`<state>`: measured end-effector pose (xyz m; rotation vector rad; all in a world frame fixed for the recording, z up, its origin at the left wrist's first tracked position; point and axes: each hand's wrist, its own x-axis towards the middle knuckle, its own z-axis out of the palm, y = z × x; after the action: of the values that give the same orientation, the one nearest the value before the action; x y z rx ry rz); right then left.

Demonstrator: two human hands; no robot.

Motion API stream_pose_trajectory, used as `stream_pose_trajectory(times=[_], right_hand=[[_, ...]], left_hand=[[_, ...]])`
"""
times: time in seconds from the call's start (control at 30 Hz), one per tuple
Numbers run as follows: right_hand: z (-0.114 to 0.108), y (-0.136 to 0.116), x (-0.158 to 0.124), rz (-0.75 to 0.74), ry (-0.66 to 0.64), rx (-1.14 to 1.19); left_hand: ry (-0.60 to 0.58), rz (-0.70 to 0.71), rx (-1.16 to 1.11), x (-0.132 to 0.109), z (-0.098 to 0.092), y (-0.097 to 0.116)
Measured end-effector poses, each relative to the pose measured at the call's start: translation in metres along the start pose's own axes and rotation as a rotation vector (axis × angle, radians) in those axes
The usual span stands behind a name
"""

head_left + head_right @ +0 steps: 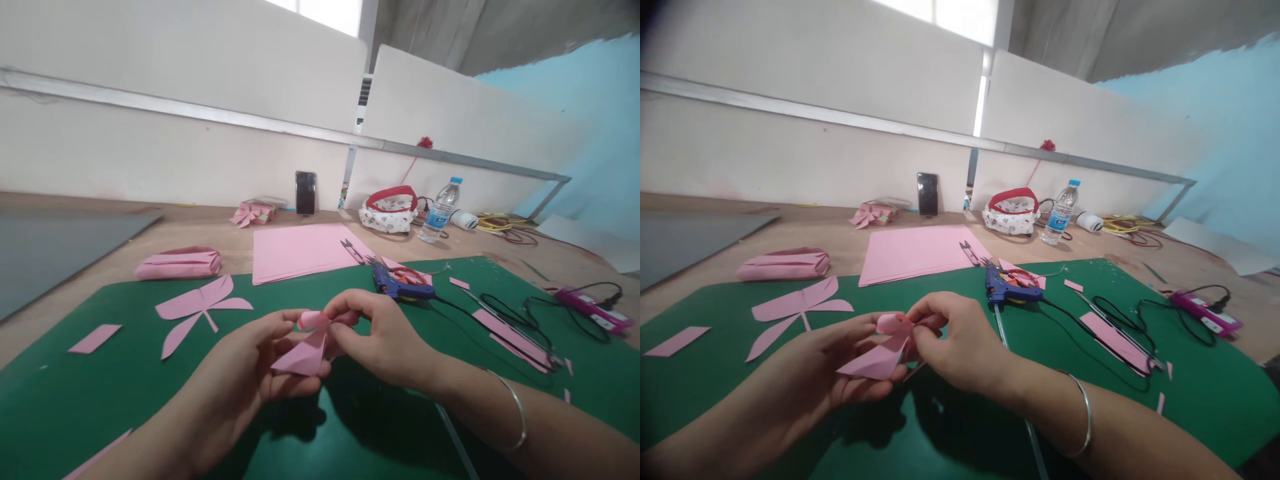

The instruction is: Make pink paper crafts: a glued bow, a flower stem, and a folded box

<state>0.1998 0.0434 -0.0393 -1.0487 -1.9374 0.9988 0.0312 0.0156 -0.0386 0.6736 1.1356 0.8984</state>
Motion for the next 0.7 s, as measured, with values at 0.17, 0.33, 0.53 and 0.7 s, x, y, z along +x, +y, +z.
stream_pose_trajectory(times=[0.17, 0.33, 0.53, 0.7], right_hand=[[-0.001, -0.001, 0.001, 0.038, 0.055, -0.006], [-0.002, -0.003, 0.000, 0.059, 0.055, 0.023], [-0.005, -0.005, 0.000, 0.156, -0.050, 0.119], [-0.010, 0.001, 0.005, 0.242, -0.169, 0.368]], left_hand=[[-0.051, -0.074, -0.062, 0.000, 0.003, -0.005], [-0.079, 0.038, 0.062, 0.002, 0.001, -0.011], [-0.080, 0.180, 0.373, 0.007, -0.002, -0.011], [0.004, 0.162, 0.427, -0.001, 0.004, -0.008]])
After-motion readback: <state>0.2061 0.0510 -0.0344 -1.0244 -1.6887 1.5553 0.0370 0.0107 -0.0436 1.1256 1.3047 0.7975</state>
